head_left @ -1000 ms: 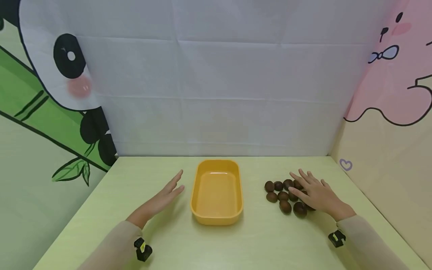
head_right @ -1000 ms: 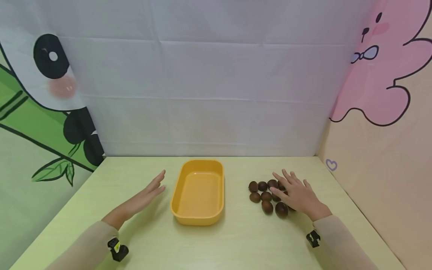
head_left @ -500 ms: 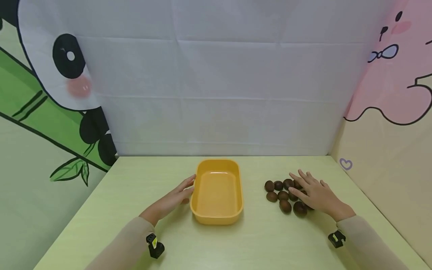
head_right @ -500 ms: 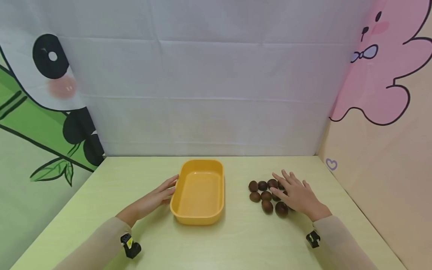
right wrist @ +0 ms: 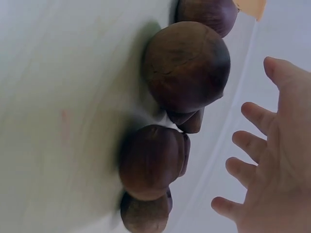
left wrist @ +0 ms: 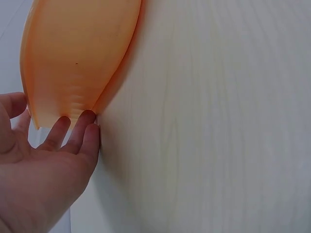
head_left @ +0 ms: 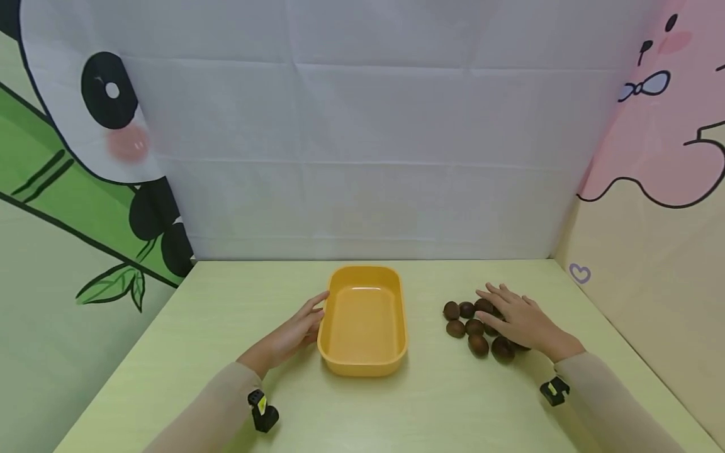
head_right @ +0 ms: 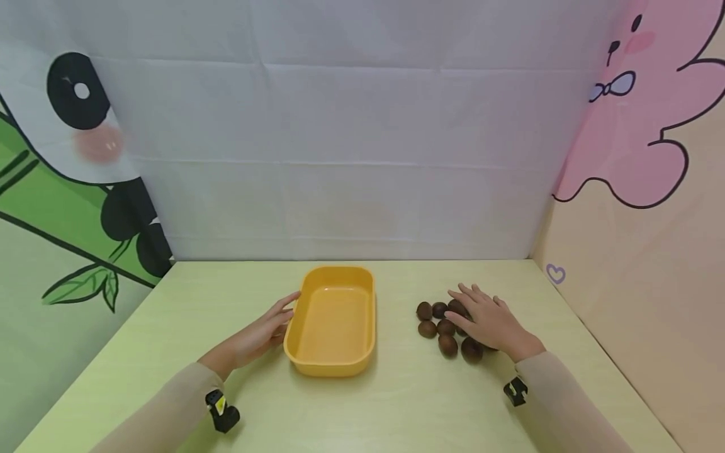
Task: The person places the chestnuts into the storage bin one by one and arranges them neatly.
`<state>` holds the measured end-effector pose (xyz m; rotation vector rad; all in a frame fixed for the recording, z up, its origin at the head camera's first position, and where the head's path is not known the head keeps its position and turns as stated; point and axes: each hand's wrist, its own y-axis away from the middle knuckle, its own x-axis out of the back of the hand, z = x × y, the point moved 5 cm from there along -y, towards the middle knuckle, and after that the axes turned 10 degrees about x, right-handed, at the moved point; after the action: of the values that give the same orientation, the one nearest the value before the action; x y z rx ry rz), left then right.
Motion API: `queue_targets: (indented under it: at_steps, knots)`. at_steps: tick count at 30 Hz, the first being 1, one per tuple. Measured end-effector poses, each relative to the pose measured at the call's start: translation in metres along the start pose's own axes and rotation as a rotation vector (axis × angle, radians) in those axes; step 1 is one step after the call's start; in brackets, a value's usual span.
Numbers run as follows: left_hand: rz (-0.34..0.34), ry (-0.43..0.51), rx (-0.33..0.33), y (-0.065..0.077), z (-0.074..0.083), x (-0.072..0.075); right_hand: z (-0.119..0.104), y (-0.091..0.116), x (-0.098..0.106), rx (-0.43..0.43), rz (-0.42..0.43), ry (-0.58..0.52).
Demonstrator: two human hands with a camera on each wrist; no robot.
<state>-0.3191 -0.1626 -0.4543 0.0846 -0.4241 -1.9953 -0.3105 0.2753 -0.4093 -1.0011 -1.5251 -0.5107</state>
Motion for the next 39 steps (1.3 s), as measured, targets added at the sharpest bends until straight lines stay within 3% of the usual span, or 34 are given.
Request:
queue_targets:
  at_steps: [13, 20, 30, 39]
  knots:
    - [-0.043, 0.029, -0.005, 0.003, -0.001, -0.001, -0.006, -0.040, -0.012, 0.102, -0.136, -0.148]
    - [-0.044, 0.033, -0.004, 0.005, 0.000, 0.000, -0.017, -0.056, -0.015, 0.173, -0.168, -0.160]
    - [-0.061, 0.034, -0.016, 0.003, 0.000, 0.000, -0.014, -0.072, -0.025, 0.101, -0.229, -0.113]
    - [-0.067, 0.037, -0.024, 0.001, 0.001, 0.000, -0.014, -0.080, -0.029, 0.095, -0.266, -0.106]
